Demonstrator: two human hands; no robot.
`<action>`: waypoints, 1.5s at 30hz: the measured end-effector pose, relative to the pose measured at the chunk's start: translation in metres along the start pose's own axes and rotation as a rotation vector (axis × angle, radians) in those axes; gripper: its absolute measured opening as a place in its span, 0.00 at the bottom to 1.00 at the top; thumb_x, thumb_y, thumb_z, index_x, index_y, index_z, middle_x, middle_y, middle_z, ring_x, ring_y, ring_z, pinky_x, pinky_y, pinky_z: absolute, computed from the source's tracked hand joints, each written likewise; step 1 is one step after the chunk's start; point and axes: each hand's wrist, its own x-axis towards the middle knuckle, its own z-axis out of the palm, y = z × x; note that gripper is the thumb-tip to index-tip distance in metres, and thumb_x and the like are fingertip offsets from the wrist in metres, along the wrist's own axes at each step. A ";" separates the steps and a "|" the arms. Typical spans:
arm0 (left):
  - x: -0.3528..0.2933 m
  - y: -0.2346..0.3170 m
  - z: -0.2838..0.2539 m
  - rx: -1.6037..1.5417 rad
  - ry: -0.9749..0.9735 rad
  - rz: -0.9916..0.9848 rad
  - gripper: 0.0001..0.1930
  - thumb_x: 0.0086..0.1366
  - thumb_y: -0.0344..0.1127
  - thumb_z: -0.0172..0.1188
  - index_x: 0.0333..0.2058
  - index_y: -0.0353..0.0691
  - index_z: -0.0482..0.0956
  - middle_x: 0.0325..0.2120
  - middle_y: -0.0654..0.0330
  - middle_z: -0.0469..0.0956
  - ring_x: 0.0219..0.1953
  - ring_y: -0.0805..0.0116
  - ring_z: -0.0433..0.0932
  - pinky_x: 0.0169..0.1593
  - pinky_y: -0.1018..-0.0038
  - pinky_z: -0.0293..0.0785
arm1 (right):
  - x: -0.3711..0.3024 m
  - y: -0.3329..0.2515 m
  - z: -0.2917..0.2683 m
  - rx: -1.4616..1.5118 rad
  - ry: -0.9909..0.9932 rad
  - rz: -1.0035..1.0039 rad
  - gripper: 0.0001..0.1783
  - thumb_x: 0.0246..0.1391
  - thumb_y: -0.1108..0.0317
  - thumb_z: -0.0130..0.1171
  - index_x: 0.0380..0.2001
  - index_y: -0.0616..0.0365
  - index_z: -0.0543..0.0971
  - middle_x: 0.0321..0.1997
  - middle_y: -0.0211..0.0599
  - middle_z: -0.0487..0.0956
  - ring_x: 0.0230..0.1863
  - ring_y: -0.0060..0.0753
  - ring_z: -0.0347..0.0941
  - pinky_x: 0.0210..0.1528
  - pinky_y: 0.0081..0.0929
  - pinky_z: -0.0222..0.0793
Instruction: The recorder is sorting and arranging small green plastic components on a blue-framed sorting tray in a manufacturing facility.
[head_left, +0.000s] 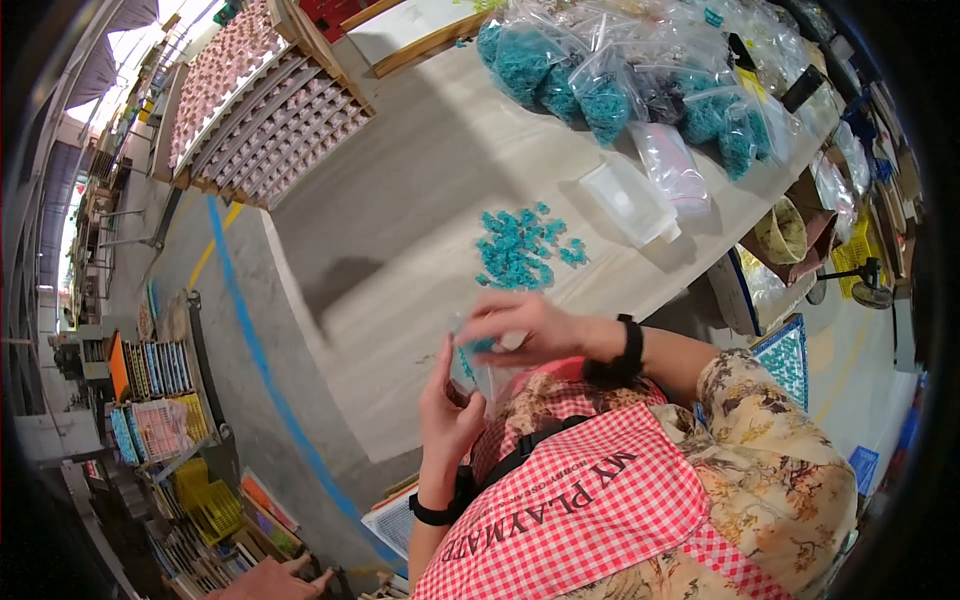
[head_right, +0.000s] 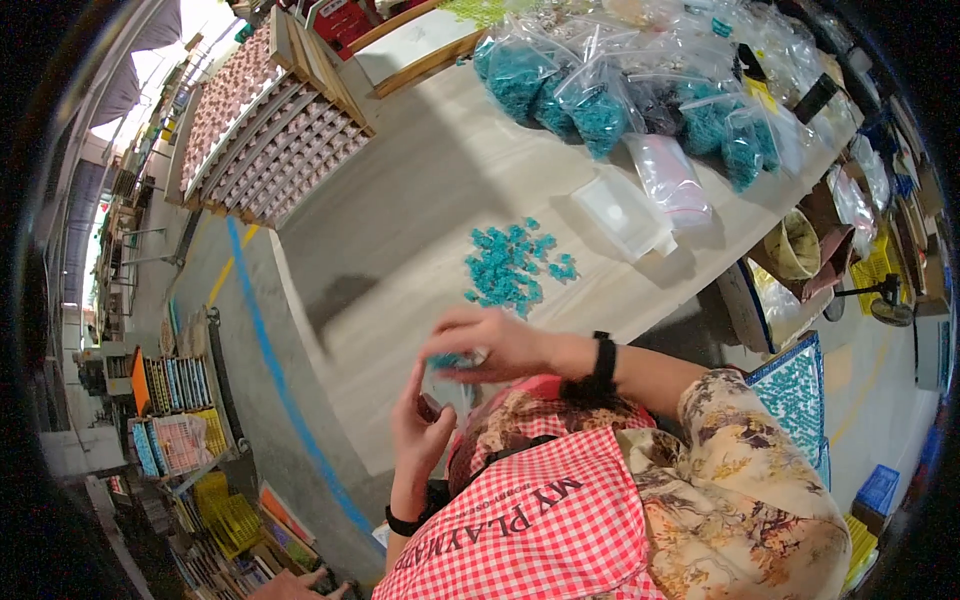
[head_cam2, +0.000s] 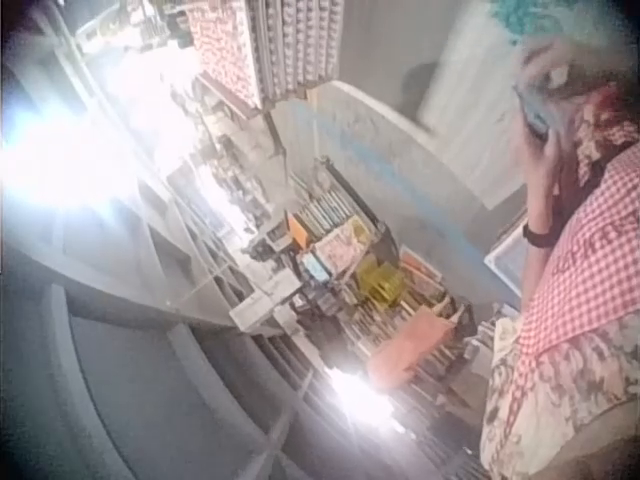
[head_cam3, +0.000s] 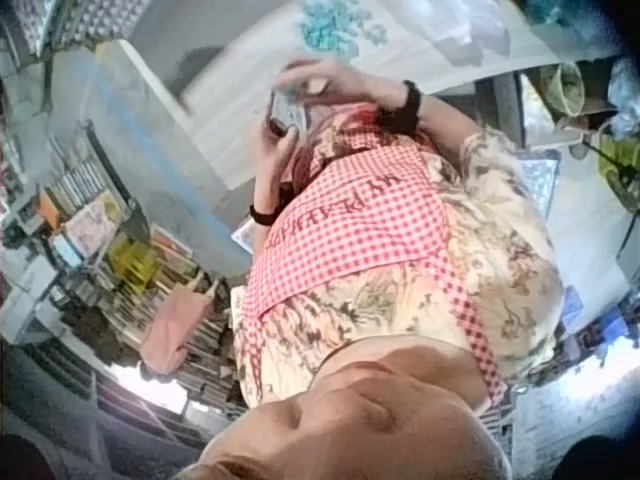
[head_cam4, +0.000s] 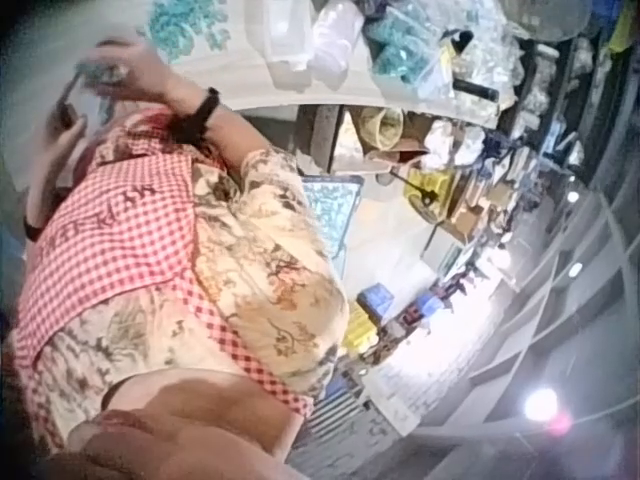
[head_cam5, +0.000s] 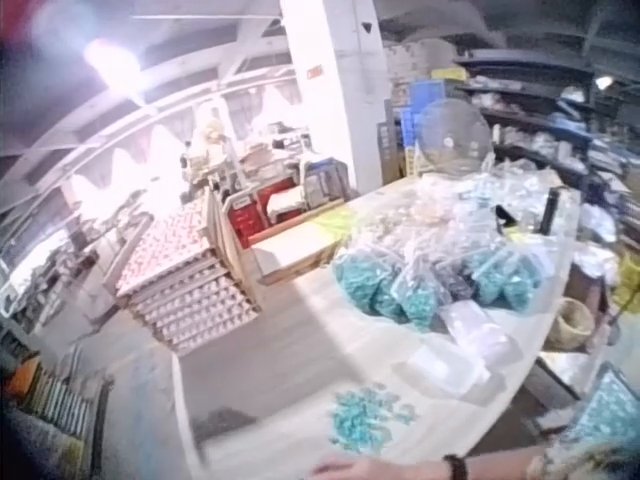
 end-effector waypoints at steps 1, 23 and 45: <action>-0.001 -0.002 -0.002 -0.038 -0.041 -0.065 0.36 0.49 0.20 0.53 0.61 0.37 0.63 0.33 0.63 0.72 0.24 0.81 0.68 0.30 0.82 0.67 | 0.007 -0.002 0.011 0.047 -0.057 -0.067 0.19 0.46 0.70 0.66 0.44 0.51 0.79 0.39 0.35 0.75 0.39 0.36 0.74 0.36 0.27 0.72; -0.004 -0.007 -0.014 -0.168 0.057 -0.092 0.41 0.46 0.17 0.52 0.64 0.40 0.59 0.20 0.71 0.67 0.18 0.86 0.60 0.24 0.85 0.61 | -0.130 0.104 -0.094 -0.817 -0.077 0.542 0.26 0.43 0.74 0.62 0.49 0.59 0.71 0.54 0.46 0.68 0.55 0.49 0.63 0.57 0.38 0.63; -0.003 -0.002 -0.008 -0.022 0.039 -0.141 0.41 0.46 0.22 0.54 0.64 0.44 0.61 0.32 0.62 0.75 0.21 0.82 0.65 0.26 0.83 0.65 | -0.129 0.120 -0.085 -0.556 0.060 0.561 0.16 0.41 0.77 0.62 0.38 0.54 0.80 0.42 0.42 0.70 0.45 0.44 0.69 0.47 0.32 0.68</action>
